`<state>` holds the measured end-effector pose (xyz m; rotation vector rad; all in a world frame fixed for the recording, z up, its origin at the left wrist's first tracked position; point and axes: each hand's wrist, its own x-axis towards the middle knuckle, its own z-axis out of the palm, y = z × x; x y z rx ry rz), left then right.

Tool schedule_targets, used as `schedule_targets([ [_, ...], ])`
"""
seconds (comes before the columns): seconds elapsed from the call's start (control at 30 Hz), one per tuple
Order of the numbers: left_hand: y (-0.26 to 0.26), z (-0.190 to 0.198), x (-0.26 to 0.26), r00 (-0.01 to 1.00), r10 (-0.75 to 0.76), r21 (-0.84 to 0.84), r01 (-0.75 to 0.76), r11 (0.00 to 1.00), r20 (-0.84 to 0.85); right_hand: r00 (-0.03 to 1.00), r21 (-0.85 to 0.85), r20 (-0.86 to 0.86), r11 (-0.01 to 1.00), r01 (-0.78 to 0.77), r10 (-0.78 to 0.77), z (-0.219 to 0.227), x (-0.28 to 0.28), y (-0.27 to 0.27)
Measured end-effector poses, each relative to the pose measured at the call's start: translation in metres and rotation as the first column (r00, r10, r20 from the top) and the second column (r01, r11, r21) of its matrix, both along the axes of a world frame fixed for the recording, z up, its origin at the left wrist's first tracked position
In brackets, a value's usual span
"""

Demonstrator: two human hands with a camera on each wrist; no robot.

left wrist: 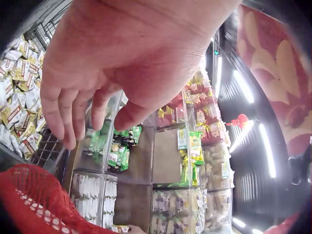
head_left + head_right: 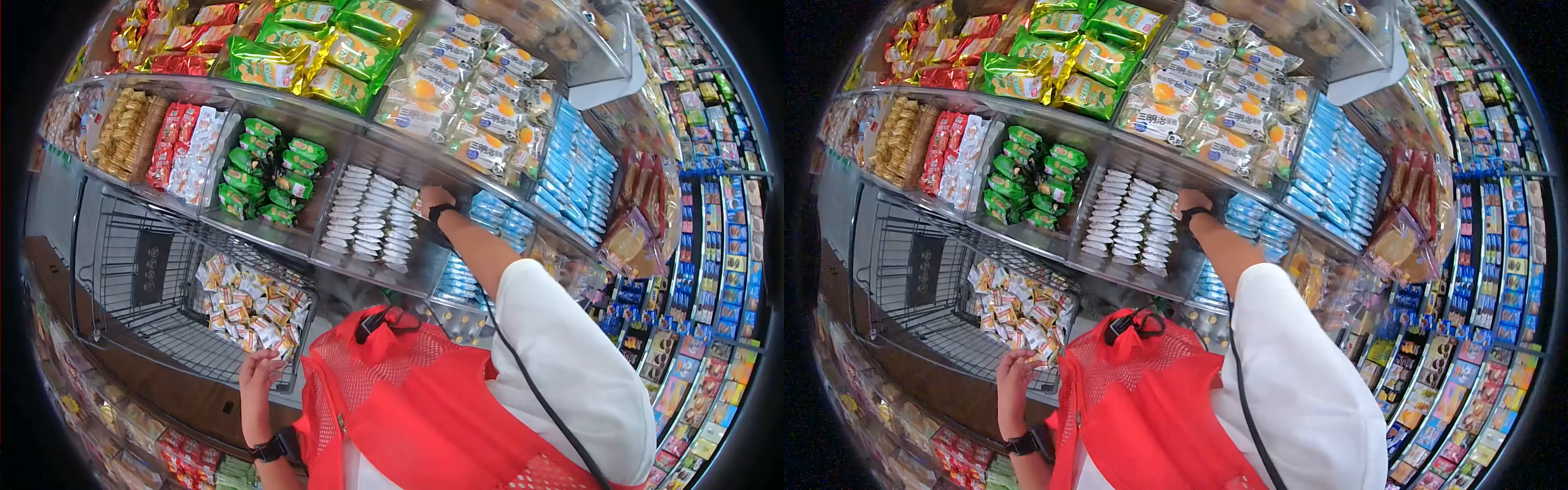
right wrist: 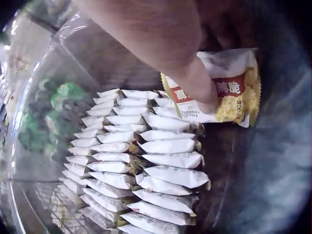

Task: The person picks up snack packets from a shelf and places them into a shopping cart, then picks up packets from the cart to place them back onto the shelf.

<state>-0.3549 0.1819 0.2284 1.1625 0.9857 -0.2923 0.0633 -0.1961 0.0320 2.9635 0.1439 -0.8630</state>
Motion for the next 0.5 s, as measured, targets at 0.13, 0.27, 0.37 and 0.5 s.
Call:
schedule_targets([
  [0.13, -0.006, 0.017, -0.002, 0.997, 0.076, -0.043, -0.077, 0.996, -0.028, 0.995, -0.065, 0.014, 0.993, 0.101, -0.101, -0.015, 0.001, 0.014],
  [0.27, -0.012, 0.026, -0.003, 0.989, 0.147, -0.014, -0.148, 0.989, -0.031, 0.996, -0.185, -0.002, 0.979, -0.085, 0.086, -0.005, 0.000, 0.025],
  [0.37, -0.016, 0.022, -0.008, 0.984, 0.176, -0.037, -0.177, 0.984, -0.021, 0.969, -0.343, 0.029, 0.912, -0.223, 0.247, -0.051, -0.013, 0.017],
  [0.5, -0.019, 0.022, -0.006, 0.984, 0.177, -0.039, -0.178, 0.983, -0.023, 0.963, -0.256, 0.093, 0.941, -0.222, 0.253, -0.057, -0.019, 0.016],
])
